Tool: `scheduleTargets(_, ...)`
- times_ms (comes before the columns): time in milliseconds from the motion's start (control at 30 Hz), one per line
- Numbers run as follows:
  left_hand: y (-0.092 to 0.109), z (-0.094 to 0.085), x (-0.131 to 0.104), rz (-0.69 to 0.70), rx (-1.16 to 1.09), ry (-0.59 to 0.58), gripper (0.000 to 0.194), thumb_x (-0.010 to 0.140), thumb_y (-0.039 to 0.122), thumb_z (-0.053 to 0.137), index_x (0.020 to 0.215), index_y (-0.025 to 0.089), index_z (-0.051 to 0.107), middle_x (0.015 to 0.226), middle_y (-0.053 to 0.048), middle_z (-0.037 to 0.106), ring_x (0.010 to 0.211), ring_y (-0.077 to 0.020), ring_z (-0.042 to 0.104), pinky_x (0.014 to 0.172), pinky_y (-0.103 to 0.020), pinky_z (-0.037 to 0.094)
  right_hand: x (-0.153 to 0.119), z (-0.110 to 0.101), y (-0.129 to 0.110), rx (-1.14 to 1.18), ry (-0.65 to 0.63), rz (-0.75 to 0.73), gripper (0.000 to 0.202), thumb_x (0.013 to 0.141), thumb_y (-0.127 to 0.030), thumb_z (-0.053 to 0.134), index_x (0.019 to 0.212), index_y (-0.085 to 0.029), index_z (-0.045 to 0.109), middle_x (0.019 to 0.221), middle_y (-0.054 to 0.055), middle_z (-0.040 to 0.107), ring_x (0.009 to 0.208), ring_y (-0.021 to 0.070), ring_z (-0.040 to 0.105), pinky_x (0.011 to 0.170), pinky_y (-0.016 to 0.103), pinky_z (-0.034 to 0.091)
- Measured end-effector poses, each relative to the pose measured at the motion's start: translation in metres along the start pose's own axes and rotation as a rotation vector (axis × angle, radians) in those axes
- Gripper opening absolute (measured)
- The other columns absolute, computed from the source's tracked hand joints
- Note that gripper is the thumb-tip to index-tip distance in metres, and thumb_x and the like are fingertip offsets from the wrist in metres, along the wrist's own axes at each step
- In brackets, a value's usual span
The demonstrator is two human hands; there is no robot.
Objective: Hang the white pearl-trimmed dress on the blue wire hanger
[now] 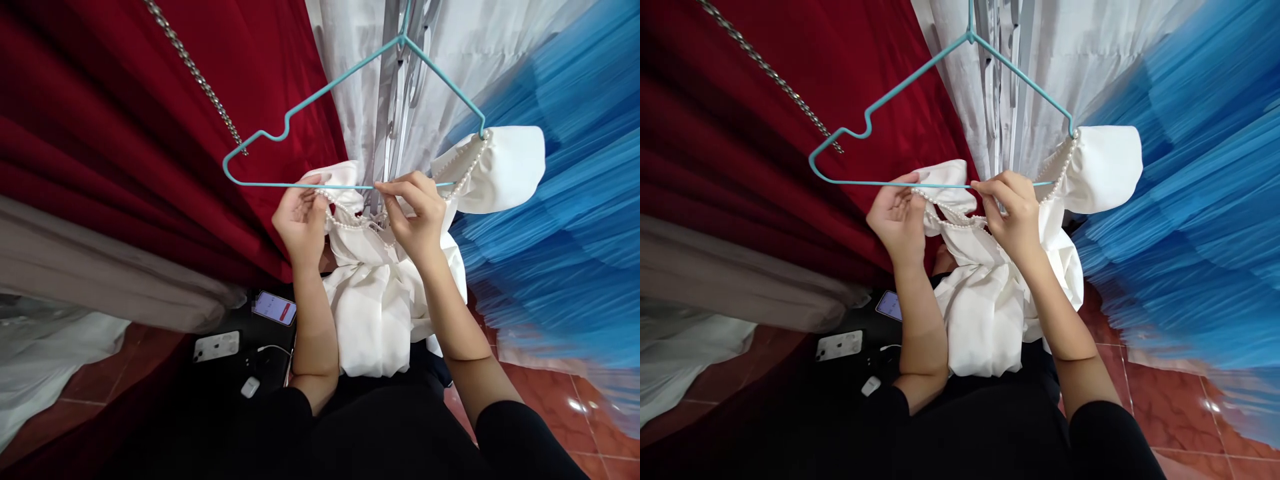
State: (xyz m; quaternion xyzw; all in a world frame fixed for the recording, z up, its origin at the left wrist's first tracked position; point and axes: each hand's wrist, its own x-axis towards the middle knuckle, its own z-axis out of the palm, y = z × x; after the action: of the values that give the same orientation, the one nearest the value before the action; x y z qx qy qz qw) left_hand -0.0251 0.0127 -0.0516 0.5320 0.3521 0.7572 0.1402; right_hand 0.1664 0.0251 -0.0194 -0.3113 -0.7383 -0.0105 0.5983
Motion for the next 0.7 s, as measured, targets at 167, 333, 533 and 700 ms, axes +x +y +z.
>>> scheduleTargets(167,0.013,0.023,-0.008,-0.038,-0.190,-0.137,0.031,0.103,0.046,0.069,0.123,0.023,0.071,0.121,-0.007,0.077,0.119,-0.0244,0.075,0.108,-0.039,0.059,-0.001,-0.007,-0.005,0.007,0.001,0.002,0.021,0.099,-0.011,0.062,0.101,-0.026,0.075,0.088,-0.002,0.071,0.087,0.0127,0.069,0.083,0.035,0.052)
scheduleTargets(333,0.017,0.030,-0.015,-0.084,-0.261,-0.143,0.023,0.104,0.046,0.066,0.117,0.027,0.067,0.118,-0.006,0.076,0.116,-0.0237,0.074,0.108,-0.042,0.059,-0.001,-0.006,-0.009,0.045,0.027,-0.004,0.023,0.097,-0.009,0.064,0.103,-0.028,0.076,0.090,-0.002,0.071,0.088,0.0130,0.069,0.082,0.035,0.055)
scheduleTargets(533,0.017,0.036,-0.013,-0.077,-0.336,-0.101,0.022,0.104,0.047,0.065,0.105,0.026,0.062,0.107,-0.003,0.073,0.109,-0.0217,0.072,0.107,-0.041,0.057,0.001,-0.007,-0.018,0.039,-0.044,0.014,0.020,0.098,-0.013,0.061,0.106,-0.026,0.075,0.096,0.000,0.074,0.094,0.0140,0.072,0.087,0.038,0.059)
scheduleTargets(700,0.019,0.046,-0.012,-0.047,-0.325,-0.062,0.025,0.105,0.050,0.062,0.104,0.025,0.059,0.103,-0.004,0.073,0.104,-0.0213,0.071,0.099,-0.038,0.057,0.015,-0.037,0.007,-0.175,0.235,-0.014,0.024,0.092,-0.019,0.073,0.114,-0.026,0.075,0.120,0.009,0.071,0.118,0.0226,0.066,0.108,0.047,0.055)
